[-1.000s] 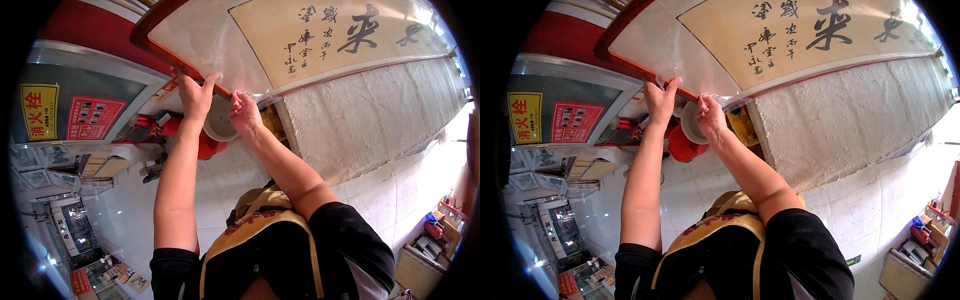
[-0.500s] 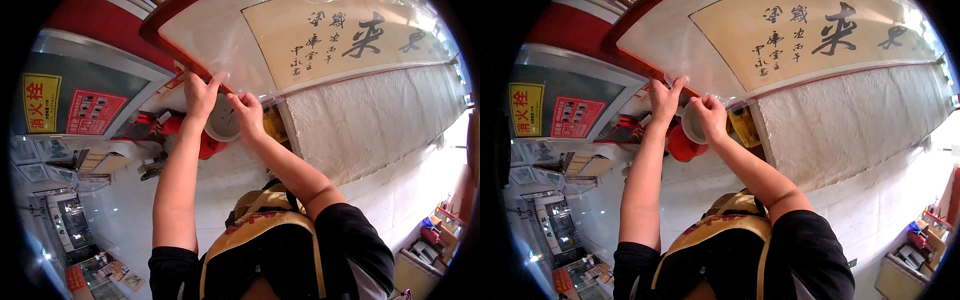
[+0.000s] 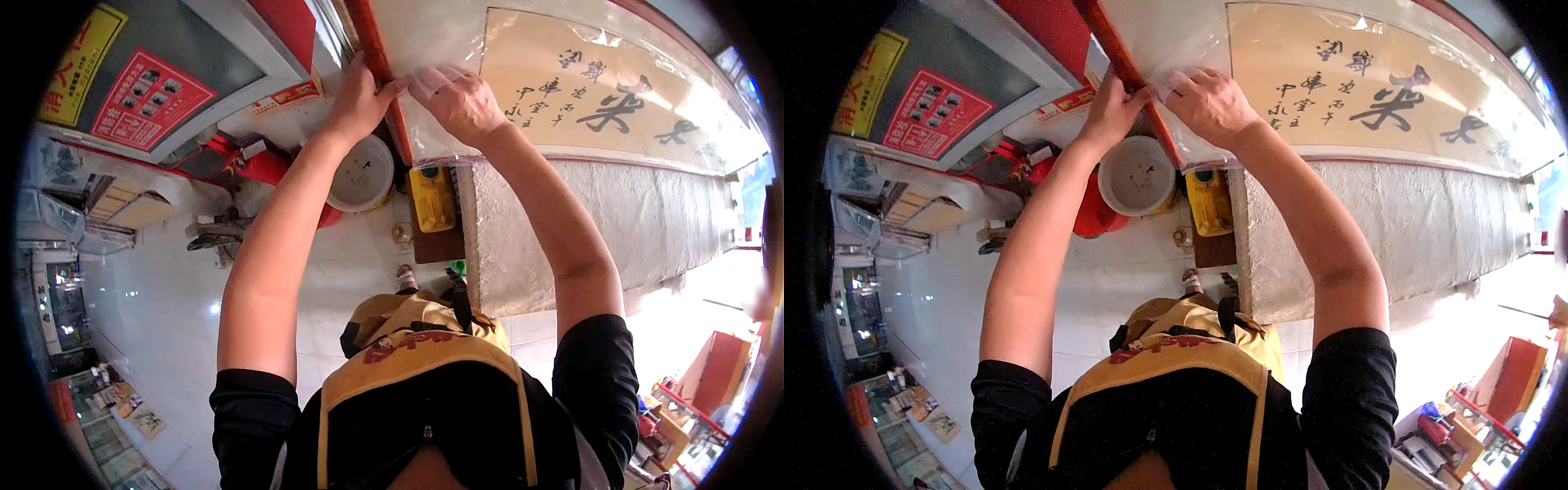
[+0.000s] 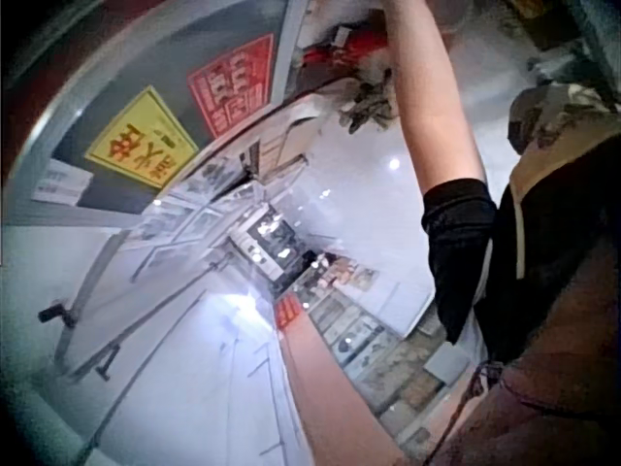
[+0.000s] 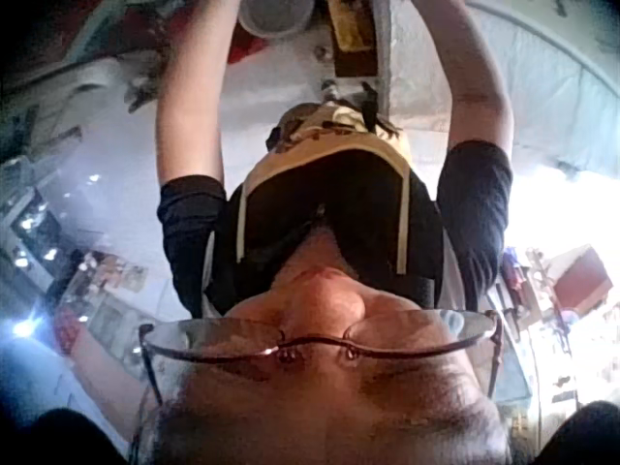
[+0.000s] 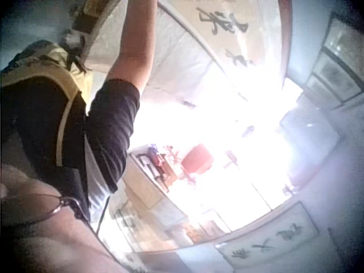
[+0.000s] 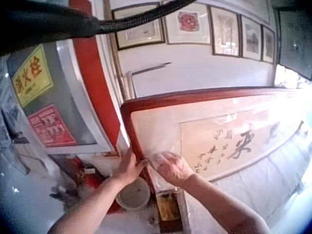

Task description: The person picks up a framed calligraphy artwork and wraps it with a clear plastic sheet. They smooth the plastic along the edges and corners, then lift the wrapped frame and place it on a stack of other artworks.

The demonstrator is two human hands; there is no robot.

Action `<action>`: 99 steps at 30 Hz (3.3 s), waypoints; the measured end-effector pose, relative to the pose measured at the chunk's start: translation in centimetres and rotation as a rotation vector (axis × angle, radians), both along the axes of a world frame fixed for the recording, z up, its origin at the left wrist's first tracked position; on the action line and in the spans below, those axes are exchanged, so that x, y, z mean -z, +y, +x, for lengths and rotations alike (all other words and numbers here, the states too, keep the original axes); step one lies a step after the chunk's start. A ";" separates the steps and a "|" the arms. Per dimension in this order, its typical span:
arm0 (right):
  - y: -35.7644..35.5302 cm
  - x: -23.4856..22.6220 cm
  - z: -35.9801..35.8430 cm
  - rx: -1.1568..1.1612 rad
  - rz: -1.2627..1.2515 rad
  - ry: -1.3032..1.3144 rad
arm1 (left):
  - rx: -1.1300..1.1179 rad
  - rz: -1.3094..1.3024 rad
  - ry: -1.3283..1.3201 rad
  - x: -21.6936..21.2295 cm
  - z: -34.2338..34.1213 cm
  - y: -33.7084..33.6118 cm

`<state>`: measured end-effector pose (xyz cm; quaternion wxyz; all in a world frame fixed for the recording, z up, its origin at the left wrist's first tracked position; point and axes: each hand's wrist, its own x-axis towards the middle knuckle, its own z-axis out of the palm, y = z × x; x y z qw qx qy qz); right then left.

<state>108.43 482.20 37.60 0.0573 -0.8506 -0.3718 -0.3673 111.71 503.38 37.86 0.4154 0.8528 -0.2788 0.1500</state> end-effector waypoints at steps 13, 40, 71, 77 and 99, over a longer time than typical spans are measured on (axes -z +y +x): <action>2.9 0.0 -2.1 0.277 0.043 0.357 | -0.082 0.114 -0.063 1.3 1.3 -0.1; 4.9 3.0 -1.6 0.292 0.430 0.169 | -0.241 -0.005 -0.195 0.9 -1.6 -1.4; 5.9 1.8 -4.1 0.413 0.235 0.359 | -0.105 0.013 -0.127 2.4 -1.3 0.8; 6.9 1.5 -4.4 0.494 0.249 0.394 | -0.102 -0.002 -0.109 2.3 -1.5 0.9; 6.6 2.8 -3.4 0.472 0.312 0.306 | -0.161 -0.061 -0.142 1.9 -1.4 -0.2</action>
